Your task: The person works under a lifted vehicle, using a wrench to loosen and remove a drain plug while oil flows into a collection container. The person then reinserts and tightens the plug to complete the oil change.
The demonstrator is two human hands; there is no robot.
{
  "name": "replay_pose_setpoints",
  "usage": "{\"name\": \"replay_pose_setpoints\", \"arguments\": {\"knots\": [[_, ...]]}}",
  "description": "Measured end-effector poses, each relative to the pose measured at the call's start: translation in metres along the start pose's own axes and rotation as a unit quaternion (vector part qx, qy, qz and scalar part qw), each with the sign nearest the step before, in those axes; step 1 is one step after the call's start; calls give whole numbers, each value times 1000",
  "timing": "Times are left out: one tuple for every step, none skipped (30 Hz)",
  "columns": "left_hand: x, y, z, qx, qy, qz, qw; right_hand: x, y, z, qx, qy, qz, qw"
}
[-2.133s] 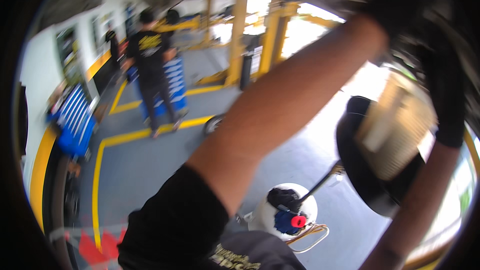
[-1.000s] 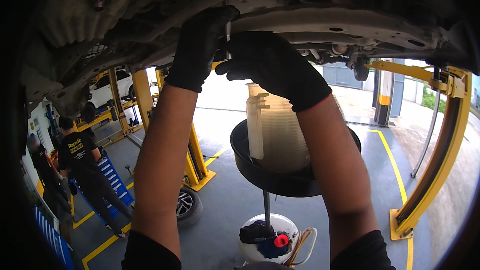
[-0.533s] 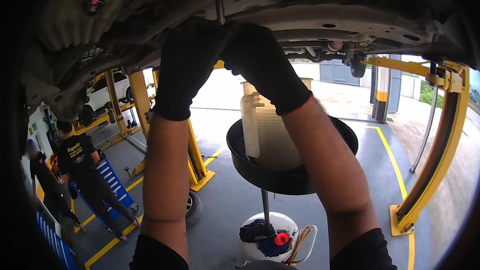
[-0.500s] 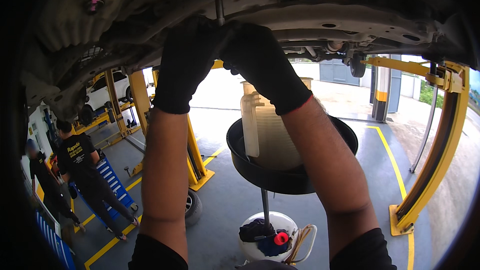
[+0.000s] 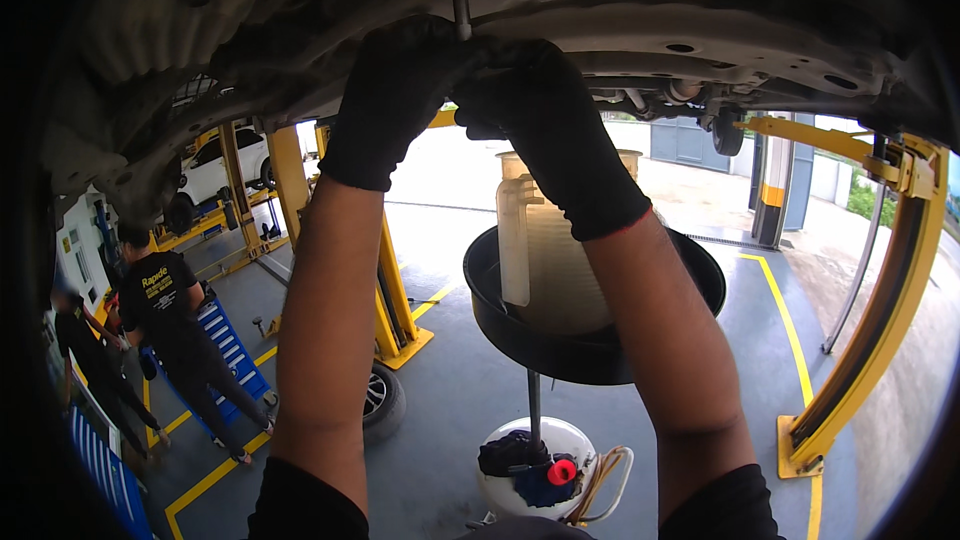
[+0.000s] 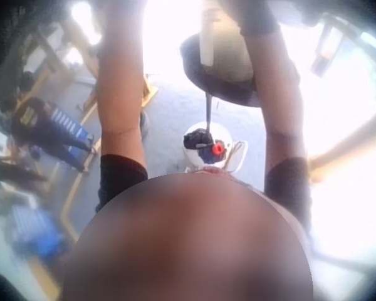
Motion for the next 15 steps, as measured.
{"name": "replay_pose_setpoints", "arguments": {"knots": [[-1, 1, 2, 29, -30, 3, 999, 0, 1, 0, 14, -31, 15, 999], [-2, 0, 4, 59, -60, 6, 996, 2, -1, 4, 145, -207, 6, 968], [-2, 0, 4, 53, -62, -17, 997, 2, -6, 6, 270, -372, -3, 888], [-3, 0, 3, 48, -64, -41, 996, -2, -11, 6, 382, -518, -12, 765], [-2, -1, 3, 42, -65, -64, 995, -10, -15, 17, 323, -528, -27, 785], [-1, -2, 3, 32, -60, -68, 995, -10, -12, 16, 285, -468, -16, 836], [1, -4, 4, 23, -56, -72, 996, -9, -9, 14, 244, -406, -4, 881], [2, -2, 3, 12, -52, -78, 996, -6, -7, 13, 203, -342, 6, 918], [1, -2, 2, 11, -35, -69, 997, -10, -10, 18, 339, -487, -20, 804], [0, -1, 1, 11, -17, -60, 998, -9, -8, 19, 348, -492, -16, 798], [-2, -1, 1, 10, 0, -51, 999, -9, -7, 20, 356, -495, -13, 792], [-2, -2, 2, 11, 23, -43, 999, -10, -6, 20, 365, -499, -11, 786], [-3, -2, 4, 11, 46, -35, 998, -12, -6, 19, 365, -495, -16, 788], [-3, 0, 1, 13, 63, -27, 998, -12, -8, 15, 361, -493, -23, 791], [-4, -1, 1, 97, -50, -16, 994, -11, -10, 12, 356, -491, -29, 794]]}}
Point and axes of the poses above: each hand's wrist, its own y-axis towards the middle knuckle, its own x-axis out of the back of the hand, z = x × y, the point moved 3 cm from there along y, towards the middle knuckle, and after that the axes turned 4 degrees about -x, right-handed, at the moved point
